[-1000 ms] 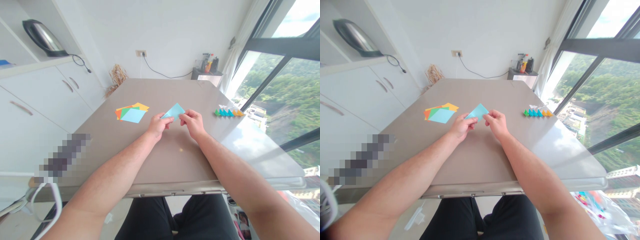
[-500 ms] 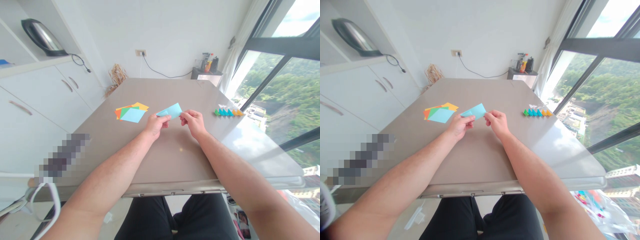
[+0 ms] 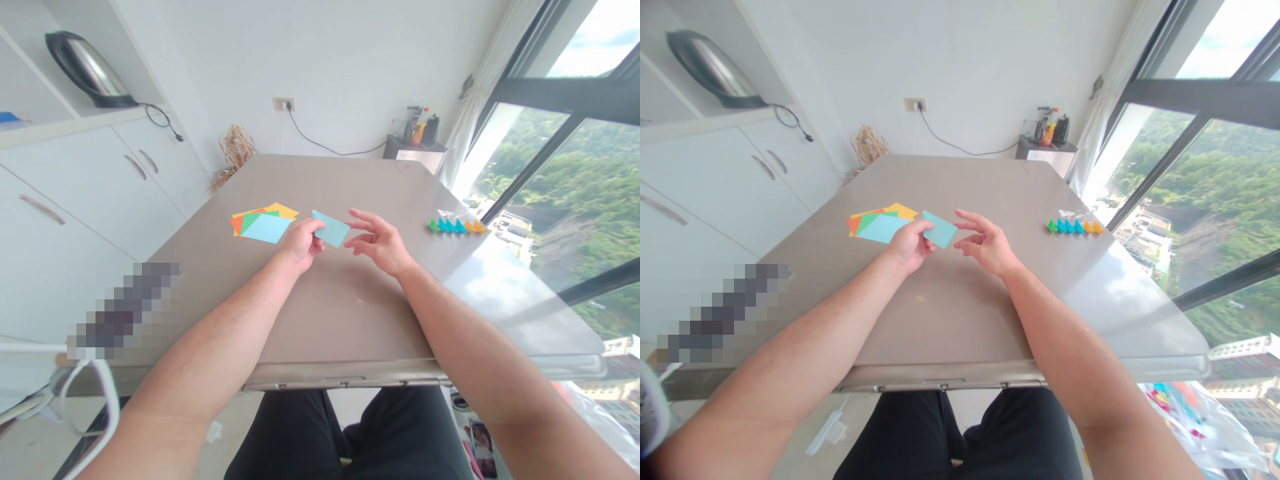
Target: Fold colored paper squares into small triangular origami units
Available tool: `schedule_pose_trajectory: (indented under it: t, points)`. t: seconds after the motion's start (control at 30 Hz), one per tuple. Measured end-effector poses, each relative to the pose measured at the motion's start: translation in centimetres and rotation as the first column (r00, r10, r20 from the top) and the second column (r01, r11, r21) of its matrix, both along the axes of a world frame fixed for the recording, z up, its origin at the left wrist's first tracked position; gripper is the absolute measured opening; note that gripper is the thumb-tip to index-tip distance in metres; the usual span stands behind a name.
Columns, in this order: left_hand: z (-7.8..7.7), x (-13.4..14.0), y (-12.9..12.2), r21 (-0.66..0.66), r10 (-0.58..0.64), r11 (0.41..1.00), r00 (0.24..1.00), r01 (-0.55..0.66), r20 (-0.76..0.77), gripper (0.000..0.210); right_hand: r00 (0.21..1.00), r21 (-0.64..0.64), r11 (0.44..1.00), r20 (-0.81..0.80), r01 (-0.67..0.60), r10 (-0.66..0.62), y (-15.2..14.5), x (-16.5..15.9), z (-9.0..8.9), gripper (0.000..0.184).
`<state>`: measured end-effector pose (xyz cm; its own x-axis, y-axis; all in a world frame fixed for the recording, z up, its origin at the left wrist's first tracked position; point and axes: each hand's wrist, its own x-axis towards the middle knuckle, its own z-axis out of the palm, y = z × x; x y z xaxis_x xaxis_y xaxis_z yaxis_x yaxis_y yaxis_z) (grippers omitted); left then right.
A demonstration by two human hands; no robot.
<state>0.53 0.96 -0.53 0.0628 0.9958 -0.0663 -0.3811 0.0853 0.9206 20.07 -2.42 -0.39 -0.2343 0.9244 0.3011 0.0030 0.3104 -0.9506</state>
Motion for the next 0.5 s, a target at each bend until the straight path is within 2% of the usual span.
schedule_pose_trajectory:
  t: [0.07,0.13,0.3,0.5]
  points:
    - [0.03,-0.03,-0.12,-0.008,-0.079,0.997,0.996,0.079,-0.048,0.018,0.996,-0.012,0.998,0.058,-0.069,0.069,0.07,0.04,-0.29,0.052]
    - [0.09,0.08,-0.4,0.005,-0.131,0.991,0.985,0.133,-0.115,0.017,0.989,-0.023,0.997,0.126,-0.08,0.082,0.11,-0.04,-0.57,0.041]
    - [0.0,0.31,-0.87,0.023,-0.143,0.988,0.966,0.151,-0.213,0.024,0.972,-0.023,0.999,0.235,0.023,-0.017,0.18,-0.32,-0.88,0.023]
    - [-0.14,0.0,-0.9,0.031,-0.204,0.976,0.954,0.216,-0.219,0.024,0.982,-0.012,0.998,0.181,0.055,-0.051,0.16,-0.31,-0.77,0.019]
